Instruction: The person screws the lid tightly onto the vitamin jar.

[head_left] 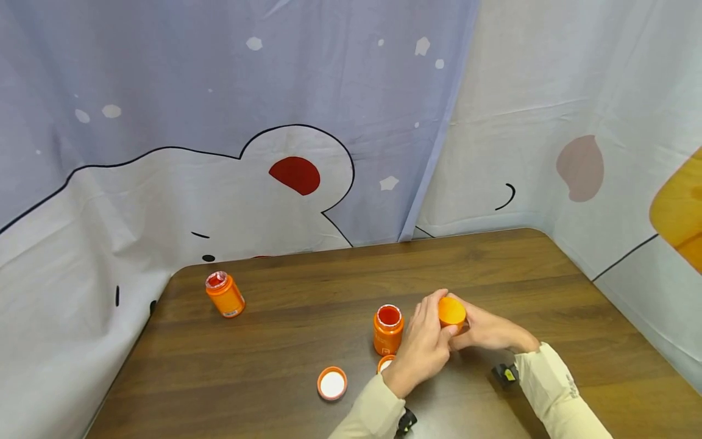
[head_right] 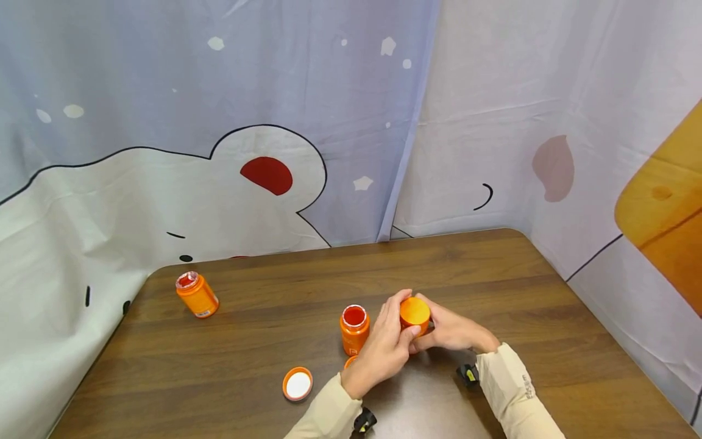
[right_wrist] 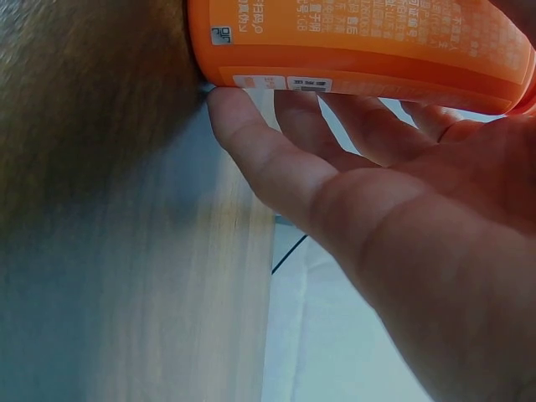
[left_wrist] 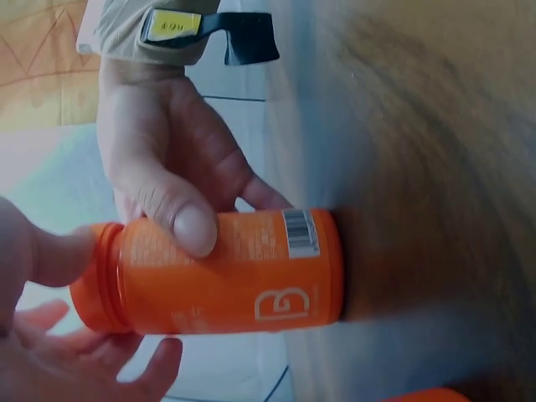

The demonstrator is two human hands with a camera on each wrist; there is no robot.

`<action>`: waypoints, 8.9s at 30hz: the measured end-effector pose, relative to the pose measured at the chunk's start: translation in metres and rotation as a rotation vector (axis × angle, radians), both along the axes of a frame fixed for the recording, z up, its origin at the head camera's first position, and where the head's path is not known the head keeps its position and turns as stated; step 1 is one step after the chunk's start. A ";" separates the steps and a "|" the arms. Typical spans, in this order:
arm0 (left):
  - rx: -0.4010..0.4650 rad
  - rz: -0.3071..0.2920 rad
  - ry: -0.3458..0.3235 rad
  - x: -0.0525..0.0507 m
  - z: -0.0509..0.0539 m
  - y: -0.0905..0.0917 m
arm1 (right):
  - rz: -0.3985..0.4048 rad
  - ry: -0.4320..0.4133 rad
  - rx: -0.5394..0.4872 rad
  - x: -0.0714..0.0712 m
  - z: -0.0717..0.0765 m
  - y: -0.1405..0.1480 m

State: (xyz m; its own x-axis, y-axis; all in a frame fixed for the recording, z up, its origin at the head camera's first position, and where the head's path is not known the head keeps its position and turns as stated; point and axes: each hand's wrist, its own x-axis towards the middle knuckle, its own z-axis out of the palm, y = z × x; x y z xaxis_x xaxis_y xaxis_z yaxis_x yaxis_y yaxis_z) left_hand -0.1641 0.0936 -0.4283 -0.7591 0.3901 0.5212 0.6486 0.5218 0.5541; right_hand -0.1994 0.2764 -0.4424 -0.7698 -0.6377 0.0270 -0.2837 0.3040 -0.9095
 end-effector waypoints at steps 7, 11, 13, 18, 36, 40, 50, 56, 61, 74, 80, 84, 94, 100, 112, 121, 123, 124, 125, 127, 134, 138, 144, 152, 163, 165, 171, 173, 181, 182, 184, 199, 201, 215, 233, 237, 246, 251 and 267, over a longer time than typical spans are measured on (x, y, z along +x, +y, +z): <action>0.049 -0.045 -0.079 -0.001 0.002 -0.001 | 0.026 0.087 0.009 -0.003 0.000 0.003; 0.147 0.072 -0.073 0.003 0.000 0.005 | 0.029 0.115 0.020 -0.004 0.000 0.003; 0.206 0.143 -0.057 0.006 0.000 0.009 | 0.017 0.110 0.029 -0.004 0.000 0.003; 0.295 0.237 -0.043 0.010 -0.001 0.015 | -0.011 0.122 0.053 -0.002 0.001 0.002; 0.275 0.113 -0.042 0.007 -0.006 0.014 | -0.008 0.102 0.036 -0.002 0.000 0.002; 0.253 0.093 -0.068 0.006 -0.006 0.013 | -0.002 0.082 0.027 -0.002 0.000 0.002; 0.219 0.059 -0.132 0.008 -0.007 0.011 | 0.019 0.053 0.017 0.000 -0.002 0.001; 0.238 0.034 -0.205 0.009 -0.004 0.010 | 0.028 0.075 0.018 0.000 -0.001 0.001; 0.262 0.094 -0.193 0.006 -0.001 0.010 | 0.015 0.119 0.056 0.001 0.000 0.002; 0.291 0.163 -0.080 0.004 -0.003 0.012 | -0.004 0.112 0.064 0.001 -0.001 0.002; 0.293 0.140 -0.106 0.004 -0.003 0.010 | 0.000 0.078 0.049 0.000 -0.001 0.000; 0.226 0.113 -0.096 0.005 -0.001 0.007 | 0.020 0.047 0.003 0.000 -0.001 0.000; 0.033 0.044 -0.021 0.001 0.002 0.002 | 0.038 0.018 -0.023 0.000 -0.001 0.000; 0.028 0.039 -0.043 0.002 -0.002 0.006 | 0.051 0.063 -0.020 -0.001 -0.002 0.003; 0.250 0.218 -0.039 0.007 -0.010 0.015 | 0.050 0.107 0.003 -0.001 -0.004 0.001; 0.254 0.205 -0.006 0.007 -0.009 0.015 | 0.020 0.049 0.030 -0.001 -0.003 0.002; 0.236 0.191 -0.008 0.006 -0.009 0.014 | 0.024 0.049 0.025 -0.001 -0.003 0.002; 0.223 0.184 -0.010 0.007 -0.009 0.014 | 0.027 0.048 0.020 -0.001 -0.003 0.002; 0.211 0.177 -0.009 0.006 -0.009 0.013 | 0.028 0.047 0.016 -0.001 -0.004 0.003; 0.175 0.172 -0.007 0.006 -0.008 0.012 | 0.029 0.044 0.006 -0.001 -0.004 0.002; 0.035 0.148 0.024 0.006 -0.005 0.011 | -0.023 0.041 0.031 0.001 0.000 0.000; 0.000 0.117 -0.003 0.006 -0.001 0.009 | -0.021 0.034 0.027 0.001 0.001 -0.001; 0.040 0.084 -0.137 0.007 0.004 0.006 | 0.018 0.061 -0.007 0.000 -0.001 0.001; 0.234 0.266 -0.146 0.011 0.001 0.012 | 0.021 0.086 0.008 -0.001 -0.002 0.002; 0.201 0.192 -0.039 0.007 -0.007 0.014 | 0.022 0.109 0.002 -0.003 -0.005 0.003; 0.194 0.195 -0.024 0.007 -0.008 0.014 | 0.033 0.106 -0.009 -0.004 -0.005 0.003; 0.158 0.187 0.061 0.006 -0.009 0.014 | 0.077 0.085 -0.068 -0.004 -0.005 0.003; 0.146 0.181 0.079 0.005 -0.010 0.014 | 0.073 0.068 -0.074 -0.003 -0.004 0.003; -0.023 0.178 0.111 0.006 -0.006 0.012 | 0.012 0.050 -0.027 -0.001 -0.002 0.001; -0.040 0.174 0.104 0.006 -0.005 0.012 | 0.010 0.051 -0.026 -0.001 -0.002 0.001; -0.060 0.159 0.084 0.006 -0.004 0.011 | 0.013 0.049 -0.032 0.000 -0.002 0.001; 0.036 0.049 -0.121 0.006 0.002 0.003 | 0.017 0.162 0.036 -0.001 -0.004 0.008; 0.053 0.068 -0.123 0.006 0.001 0.004 | 0.019 0.166 0.036 -0.001 -0.004 0.009; 0.225 0.176 -0.075 0.011 -0.003 0.016 | 0.031 0.155 0.003 -0.002 -0.005 0.006; 0.186 0.130 0.095 0.002 -0.009 0.012 | 0.028 0.038 -0.029 -0.003 -0.006 0.002; 0.172 0.105 0.052 0.003 -0.007 0.010 | 0.011 0.006 -0.010 -0.002 -0.006 0.002; 0.178 0.066 -0.148 0.008 -0.001 0.009 | 0.031 0.006 -0.018 -0.002 -0.006 0.003; 0.321 0.062 -0.284 0.010 0.000 0.011 | 0.036 0.080 0.002 -0.002 -0.007 0.004; 0.400 0.222 -0.063 0.008 -0.008 0.018 | 0.056 0.081 -0.036 -0.005 -0.007 0.003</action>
